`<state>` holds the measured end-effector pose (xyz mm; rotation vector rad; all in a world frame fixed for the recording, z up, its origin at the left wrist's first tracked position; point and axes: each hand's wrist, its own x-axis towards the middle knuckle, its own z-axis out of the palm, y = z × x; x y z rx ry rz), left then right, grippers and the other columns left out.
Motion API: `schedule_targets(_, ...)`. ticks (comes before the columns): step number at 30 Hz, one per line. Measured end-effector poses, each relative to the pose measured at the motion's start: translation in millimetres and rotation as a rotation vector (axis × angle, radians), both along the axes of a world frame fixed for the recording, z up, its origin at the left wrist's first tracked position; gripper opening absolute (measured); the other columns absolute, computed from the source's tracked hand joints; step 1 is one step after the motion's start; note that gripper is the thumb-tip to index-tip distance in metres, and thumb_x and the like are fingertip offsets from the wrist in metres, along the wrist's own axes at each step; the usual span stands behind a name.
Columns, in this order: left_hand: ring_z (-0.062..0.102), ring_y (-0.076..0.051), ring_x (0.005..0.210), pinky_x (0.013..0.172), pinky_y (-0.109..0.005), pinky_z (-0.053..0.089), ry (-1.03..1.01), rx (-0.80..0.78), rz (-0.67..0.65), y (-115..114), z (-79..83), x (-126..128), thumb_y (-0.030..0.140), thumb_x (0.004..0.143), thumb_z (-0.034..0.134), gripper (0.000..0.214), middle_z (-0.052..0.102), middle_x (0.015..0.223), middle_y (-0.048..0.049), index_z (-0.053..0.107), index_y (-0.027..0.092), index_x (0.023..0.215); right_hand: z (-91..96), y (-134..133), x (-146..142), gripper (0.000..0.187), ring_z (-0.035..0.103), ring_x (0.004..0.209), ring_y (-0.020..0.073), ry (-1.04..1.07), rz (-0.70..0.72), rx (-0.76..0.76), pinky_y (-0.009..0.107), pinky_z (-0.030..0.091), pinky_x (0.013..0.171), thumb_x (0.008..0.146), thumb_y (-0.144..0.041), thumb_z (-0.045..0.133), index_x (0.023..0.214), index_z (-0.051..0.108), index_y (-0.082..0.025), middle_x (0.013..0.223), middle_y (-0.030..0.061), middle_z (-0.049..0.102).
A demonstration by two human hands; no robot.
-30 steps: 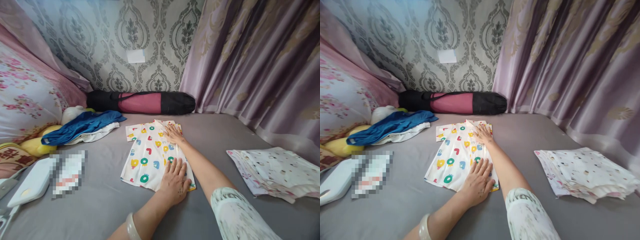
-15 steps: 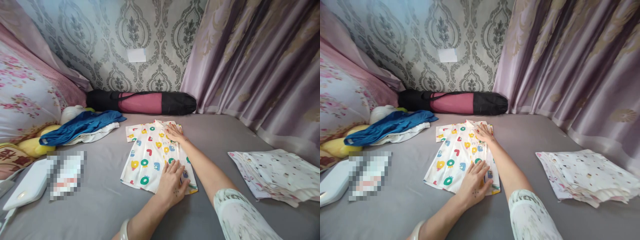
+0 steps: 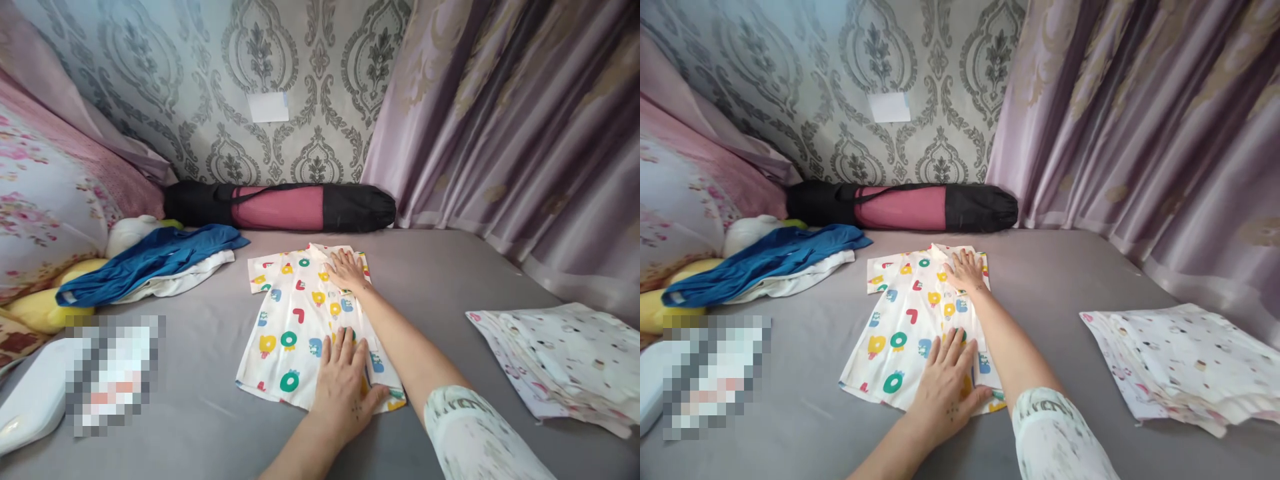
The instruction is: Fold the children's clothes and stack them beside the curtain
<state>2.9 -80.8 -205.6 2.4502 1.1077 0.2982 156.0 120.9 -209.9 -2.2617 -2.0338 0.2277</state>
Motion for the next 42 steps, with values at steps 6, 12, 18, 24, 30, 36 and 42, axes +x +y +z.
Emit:
schedule_targets(6,0.010,-0.032,0.145,0.116,-0.056,0.015,-0.016,0.002,-0.006,0,-0.4,0,0.070,0.087,0.032,0.077,0.022,0.156,-0.0109,0.035,0.021,0.146,-3.1,6,11,0.071,0.007,0.145,0.0247,-0.018,-0.048,0.090,0.048,0.004,0.115,0.095,-0.056,0.010,0.151,0.020,-0.013,0.158,0.0107,0.014)
schedule_targets(12,0.012,-0.034,0.144,0.115,-0.059,0.016,-0.006,-0.003,0.017,0,0.8,2,0.065,0.086,0.042,0.073,0.024,0.155,-0.0132,0.041,0.018,0.143,-7.7,11,15,0.070,0.010,0.145,0.0243,0.016,-0.059,0.050,0.047,0.008,0.115,0.095,-0.054,0.014,0.151,0.022,-0.013,0.158,0.0109,0.016)
schedule_targets(18,0.022,-0.034,0.142,0.114,-0.059,0.021,-0.066,0.045,0.043,1,-0.6,4,0.054,0.087,0.049,0.063,0.034,0.150,-0.0166,0.046,0.015,0.136,8.4,-21,19,0.062,0.003,0.146,0.0222,0.071,0.019,0.067,0.048,0.003,0.115,0.097,-0.047,0.013,0.152,0.018,-0.020,0.159,0.0072,0.010)
schedule_targets(24,0.037,-0.027,0.136,0.111,-0.051,0.031,-0.097,0.122,0.208,9,1.0,6,0.020,0.091,0.035,0.037,0.048,0.141,-0.0147,0.052,0.015,0.123,-6.6,-57,4,0.059,0.006,0.145,0.0279,0.025,0.070,0.039,0.055,0.003,0.113,0.096,-0.050,0.016,0.150,0.027,-0.028,0.159,0.0040,0.015)
schedule_targets(30,0.033,-0.031,0.138,0.111,-0.055,0.027,-0.022,0.150,0.221,13,1.2,-3,0.024,0.089,0.044,0.039,0.043,0.144,-0.0177,0.048,0.014,0.127,-4.4,-54,0,0.057,0.010,0.145,0.0260,0.041,0.044,0.069,0.054,0.004,0.114,0.096,-0.048,0.018,0.149,0.028,-0.030,0.158,0.0023,0.019)
schedule_targets(36,0.050,-0.025,0.125,0.106,-0.047,0.038,-0.144,0.143,0.238,24,-2.7,-9,0.013,0.087,0.039,0.035,0.056,0.130,-0.0145,0.051,0.017,0.120,19.4,-87,12,0.063,0.004,0.146,0.0189,0.176,0.018,0.054,0.043,0.007,0.117,0.097,-0.045,0.006,0.153,0.012,-0.019,0.160,0.0029,0.007)
schedule_targets(42,0.045,-0.025,0.128,0.108,-0.047,0.034,-0.184,0.193,0.240,33,-13.2,-13,0.005,0.078,0.042,0.050,0.053,0.133,-0.0150,0.047,0.014,0.127,7.5,-147,4,0.070,0.005,0.146,0.0212,0.020,0.011,0.063,0.039,0.001,0.117,0.096,-0.048,0.010,0.151,0.016,-0.006,0.159,0.0104,0.009)
